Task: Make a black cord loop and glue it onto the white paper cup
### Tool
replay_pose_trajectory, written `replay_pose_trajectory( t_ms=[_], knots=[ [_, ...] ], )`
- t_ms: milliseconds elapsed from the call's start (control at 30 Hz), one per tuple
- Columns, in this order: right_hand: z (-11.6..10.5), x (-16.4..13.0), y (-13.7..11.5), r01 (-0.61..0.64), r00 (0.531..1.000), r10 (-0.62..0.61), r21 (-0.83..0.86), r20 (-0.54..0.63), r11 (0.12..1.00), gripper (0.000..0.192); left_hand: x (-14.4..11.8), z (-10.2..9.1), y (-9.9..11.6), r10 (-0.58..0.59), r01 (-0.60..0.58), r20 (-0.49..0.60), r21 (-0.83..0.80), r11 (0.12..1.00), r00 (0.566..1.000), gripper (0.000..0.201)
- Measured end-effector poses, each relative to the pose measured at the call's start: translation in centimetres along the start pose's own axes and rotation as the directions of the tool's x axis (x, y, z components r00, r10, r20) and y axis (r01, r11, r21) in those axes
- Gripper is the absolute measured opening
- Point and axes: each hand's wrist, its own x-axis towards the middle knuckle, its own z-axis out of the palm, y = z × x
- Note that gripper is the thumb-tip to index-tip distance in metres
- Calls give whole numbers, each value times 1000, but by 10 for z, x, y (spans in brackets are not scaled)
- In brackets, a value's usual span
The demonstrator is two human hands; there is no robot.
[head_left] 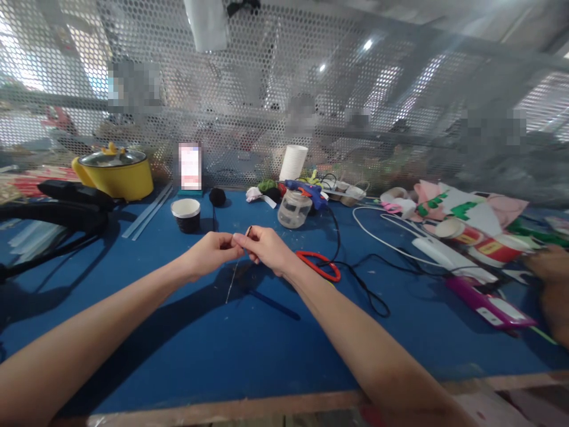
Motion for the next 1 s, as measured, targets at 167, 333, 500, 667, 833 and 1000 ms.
replay_pose_trajectory(
  t_ms=[167, 333, 500, 667, 833, 1000],
  knots=[
    [-5, 2, -2, 8, 993, -31, 199, 112, 980, 34, -2, -4, 6, -57, 64, 67, -116, 991, 996, 22],
    [-9, 2, -2, -8, 995, -10, 187, 96, 982, 36, 0, -11, 5, 46, -51, 132, 36, 998, 990, 18],
    [-9, 2, -1, -2, 998, -6, 122, 64, 992, 38, 1, -10, 3, 175, -184, 58, 258, 948, 983, 13],
    [-8, 1, -1, 29, 999, -30, -54, -20, 998, 33, 0, -6, 4, 173, -169, 17, 337, 926, 985, 12],
    [-4, 0, -5, 81, 991, -102, -219, -87, 972, 30, 1, -4, 2, 127, -115, -23, 290, 950, 992, 17],
    [-3, -1, -5, 76, 995, -80, -68, -58, 995, 31, 0, -3, 2, 76, -67, -44, 182, 981, 996, 19]
  ],
)
